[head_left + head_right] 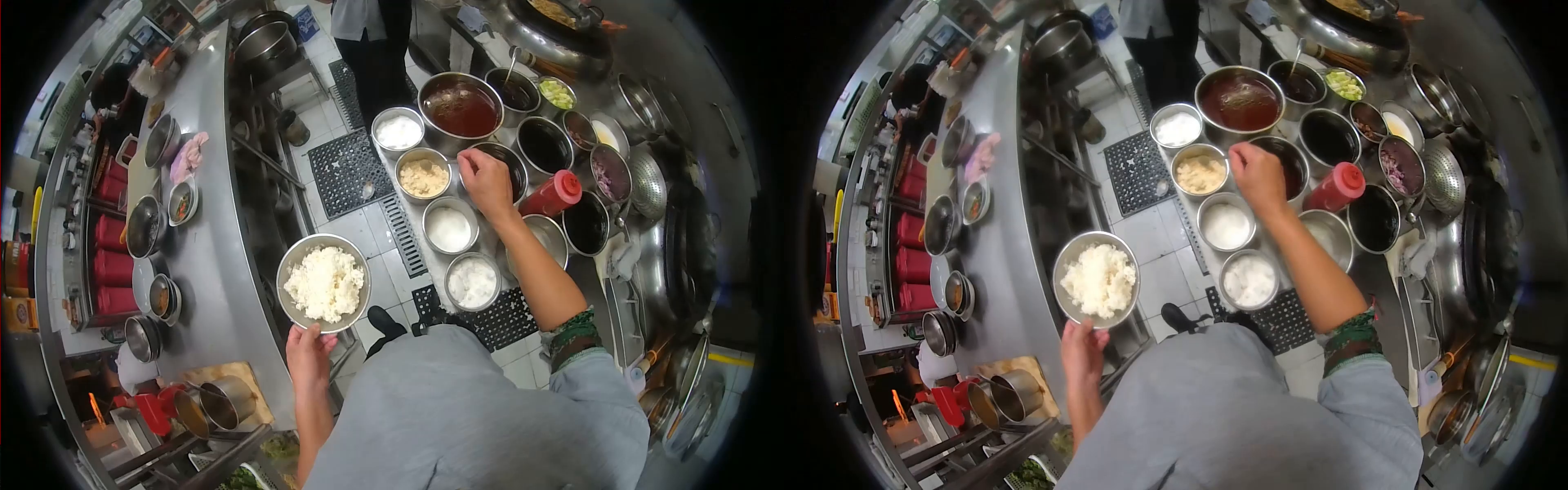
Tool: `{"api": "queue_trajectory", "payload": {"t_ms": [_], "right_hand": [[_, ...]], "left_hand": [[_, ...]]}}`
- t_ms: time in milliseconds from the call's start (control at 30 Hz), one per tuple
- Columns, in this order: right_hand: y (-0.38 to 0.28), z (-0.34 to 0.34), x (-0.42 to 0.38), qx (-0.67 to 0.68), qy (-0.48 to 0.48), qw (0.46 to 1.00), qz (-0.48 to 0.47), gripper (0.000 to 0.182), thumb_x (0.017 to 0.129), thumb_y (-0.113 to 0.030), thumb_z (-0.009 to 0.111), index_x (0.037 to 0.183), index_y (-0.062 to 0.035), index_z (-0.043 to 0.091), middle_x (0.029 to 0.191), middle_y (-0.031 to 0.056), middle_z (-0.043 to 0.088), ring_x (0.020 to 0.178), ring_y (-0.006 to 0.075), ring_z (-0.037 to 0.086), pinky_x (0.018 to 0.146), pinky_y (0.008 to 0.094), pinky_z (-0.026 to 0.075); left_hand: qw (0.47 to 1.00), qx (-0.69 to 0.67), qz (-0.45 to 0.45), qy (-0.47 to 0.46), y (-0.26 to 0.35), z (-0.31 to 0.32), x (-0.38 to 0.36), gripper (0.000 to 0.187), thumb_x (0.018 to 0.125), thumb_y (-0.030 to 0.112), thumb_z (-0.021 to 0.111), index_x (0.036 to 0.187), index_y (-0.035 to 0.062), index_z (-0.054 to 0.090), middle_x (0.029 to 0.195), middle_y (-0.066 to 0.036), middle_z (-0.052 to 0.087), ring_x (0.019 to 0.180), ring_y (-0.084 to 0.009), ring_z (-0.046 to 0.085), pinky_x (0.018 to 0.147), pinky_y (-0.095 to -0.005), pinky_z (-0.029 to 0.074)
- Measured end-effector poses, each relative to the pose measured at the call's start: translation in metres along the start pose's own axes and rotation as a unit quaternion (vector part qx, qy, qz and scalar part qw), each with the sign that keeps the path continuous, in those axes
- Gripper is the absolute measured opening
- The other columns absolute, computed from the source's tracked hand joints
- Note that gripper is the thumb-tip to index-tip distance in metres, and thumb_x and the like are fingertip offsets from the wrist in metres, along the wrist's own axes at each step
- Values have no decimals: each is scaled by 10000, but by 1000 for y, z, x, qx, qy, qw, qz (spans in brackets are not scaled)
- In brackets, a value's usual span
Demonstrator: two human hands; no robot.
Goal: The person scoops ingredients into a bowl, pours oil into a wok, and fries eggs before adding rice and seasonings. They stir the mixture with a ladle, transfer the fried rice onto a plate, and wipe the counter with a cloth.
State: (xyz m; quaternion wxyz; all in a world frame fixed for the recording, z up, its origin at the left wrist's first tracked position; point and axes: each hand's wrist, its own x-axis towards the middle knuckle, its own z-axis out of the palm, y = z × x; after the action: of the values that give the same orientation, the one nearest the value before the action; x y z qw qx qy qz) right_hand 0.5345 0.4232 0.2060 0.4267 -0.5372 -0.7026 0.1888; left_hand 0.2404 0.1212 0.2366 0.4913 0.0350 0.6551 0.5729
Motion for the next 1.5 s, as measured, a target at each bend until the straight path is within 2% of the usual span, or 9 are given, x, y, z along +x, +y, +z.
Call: {"api": "queue_trajectory", "payload": {"t_ms": [133, 233, 433, 667, 867, 1133, 1233, 1333, 1500], "right_hand": [[17, 13, -3, -4, 8, 1000, -23, 178, 896, -155, 646, 952, 1, 710, 769, 173, 697, 655, 268, 693, 621, 363, 521], [20, 11, -6, 31, -5, 997, 64, 183, 894, -156, 647, 932, 11, 713, 728, 129, 703, 601, 180, 677, 579, 331, 515], [35, 7, 0, 144, -19, 966, 216, 162, 903, -131, 631, 935, 3, 714, 758, 112, 728, 596, 152, 684, 583, 288, 529], [47, -25, -6, 265, -12, 935, 237, 174, 937, -104, 616, 1031, 24, 688, 848, 113, 716, 619, 109, 634, 566, 222, 520], [-31, -62, -24, 315, -51, 916, 244, 174, 956, -144, 658, 1020, 16, 688, 806, 61, 695, 607, 75, 604, 581, 214, 504], [-26, -71, -82, -5, -27, 996, 85, 84, 890, -77, 654, 923, -23, 708, 746, 134, 691, 660, 188, 683, 620, 329, 512], [-10, -56, -99, -32, -43, 997, 52, 115, 917, -75, 651, 948, 16, 712, 699, 47, 688, 638, 89, 659, 582, 265, 516], [-3, -56, -108, 76, -74, 974, 199, 142, 931, -96, 643, 942, 29, 708, 726, 62, 700, 648, 97, 671, 578, 259, 529], [17, -54, -112, 163, -54, 948, 269, 170, 952, -115, 631, 965, 45, 686, 780, 82, 705, 637, 94, 659, 574, 228, 535]], "left_hand": [[1000, -4, -9, 27, -9, -6, -9, 92, 937, 110, 595, 1009, 78, 548, 941, -60, 669, 730, -146, 648, 679, -283, 548], [1000, 1, -4, 20, -12, -10, -10, 93, 938, 123, 603, 1003, 86, 547, 935, -58, 670, 731, -147, 651, 690, -283, 549], [1000, -8, -16, 6, -11, -1, -1, 96, 937, 114, 607, 1011, 84, 555, 939, -61, 675, 754, -146, 661, 696, -271, 549], [1000, -4, -3, -6, -16, 15, 23, 93, 937, 93, 600, 1009, 48, 561, 937, -80, 670, 738, -160, 672, 674, -287, 583], [997, 55, 5, -47, -16, 55, 56, 74, 929, 63, 604, 960, 11, 562, 891, -102, 655, 732, -179, 692, 668, -284, 603], [991, 70, -22, -114, -23, 76, 46, 72, 935, 83, 611, 903, 72, 546, 856, -66, 660, 699, -142, 665, 661, -271, 580], [990, 91, -3, -110, -25, 75, 42, 143, 922, 85, 639, 833, 67, 528, 815, -85, 663, 667, -143, 683, 624, -260, 595], [990, 105, 1, -97, -19, 74, 34, 144, 924, 88, 636, 828, 61, 532, 807, -84, 658, 662, -149, 680, 628, -269, 594], [991, 101, -1, -92, -25, 63, 31, 111, 929, 80, 621, 862, 49, 538, 830, -87, 654, 679, -156, 682, 645, -276, 593]]}}
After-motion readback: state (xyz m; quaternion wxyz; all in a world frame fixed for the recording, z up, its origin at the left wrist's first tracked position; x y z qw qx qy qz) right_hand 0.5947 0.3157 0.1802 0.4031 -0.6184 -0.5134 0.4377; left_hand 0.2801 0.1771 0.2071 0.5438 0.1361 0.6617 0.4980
